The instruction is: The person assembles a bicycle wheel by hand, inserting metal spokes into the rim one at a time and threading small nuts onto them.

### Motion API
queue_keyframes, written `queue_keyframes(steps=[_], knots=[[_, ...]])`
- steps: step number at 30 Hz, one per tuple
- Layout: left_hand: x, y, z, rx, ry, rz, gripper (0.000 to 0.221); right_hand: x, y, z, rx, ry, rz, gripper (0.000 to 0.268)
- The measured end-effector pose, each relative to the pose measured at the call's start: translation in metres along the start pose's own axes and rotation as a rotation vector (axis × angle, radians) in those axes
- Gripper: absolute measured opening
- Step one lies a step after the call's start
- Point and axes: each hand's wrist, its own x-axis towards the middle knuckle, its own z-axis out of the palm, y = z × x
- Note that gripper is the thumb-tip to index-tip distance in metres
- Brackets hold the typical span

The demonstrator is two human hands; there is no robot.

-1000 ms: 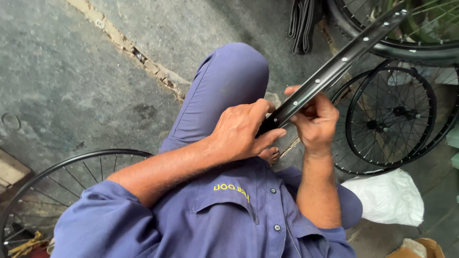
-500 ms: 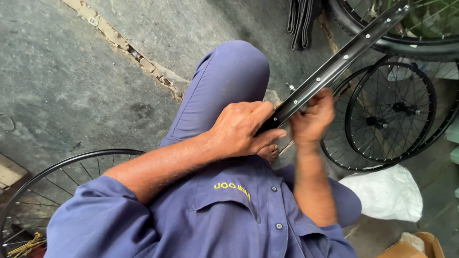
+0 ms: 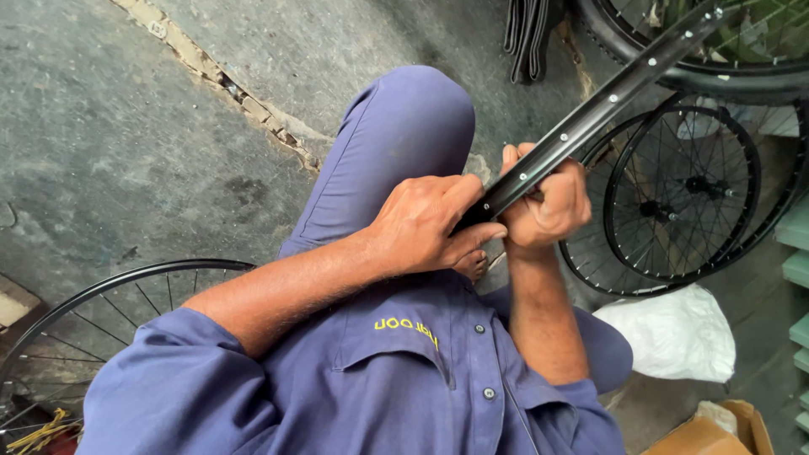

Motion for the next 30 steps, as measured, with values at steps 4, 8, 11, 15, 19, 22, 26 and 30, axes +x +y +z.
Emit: queue_keyframes(steps=[4, 8, 11, 15, 19, 22, 26, 30], knots=[[0.000, 0.003, -0.003, 0.010, 0.005, 0.014, 0.042, 0.005, 0.011, -0.024, 0.236, -0.142, 0.094, 0.032], [-0.001, 0.001, -0.004, 0.002, -0.023, 0.010, 0.043, 0.011, 0.039, -0.041, 1.051, -0.438, 0.612, 0.042], [-0.001, 0.000, -0.004, -0.015, -0.043, 0.019, 0.042, 0.025, 0.060, -0.036, 1.281, -0.642, 0.727, 0.047], [0.001, 0.001, -0.004, 0.020, -0.010, 0.030, 0.040, 0.009, 0.025, -0.034, 0.198, -0.444, 0.336, 0.030], [0.006, -0.001, -0.007, -0.006, -0.014, 0.074, 0.039, 0.020, 0.005, -0.022, 0.061, -0.085, 0.013, 0.038], [-0.001, 0.002, -0.004, 0.001, -0.030, 0.049, 0.040, 0.029, 0.016, -0.034, 0.427, -0.583, 0.205, 0.034], [0.001, 0.001, -0.006, 0.026, -0.009, 0.065, 0.038, 0.000, 0.019, 0.004, 0.111, -0.318, 0.061, 0.030], [0.000, 0.003, -0.003, 0.040, -0.027, 0.055, 0.039, -0.015, 0.028, -0.004, 0.397, -0.366, 0.348, 0.023]])
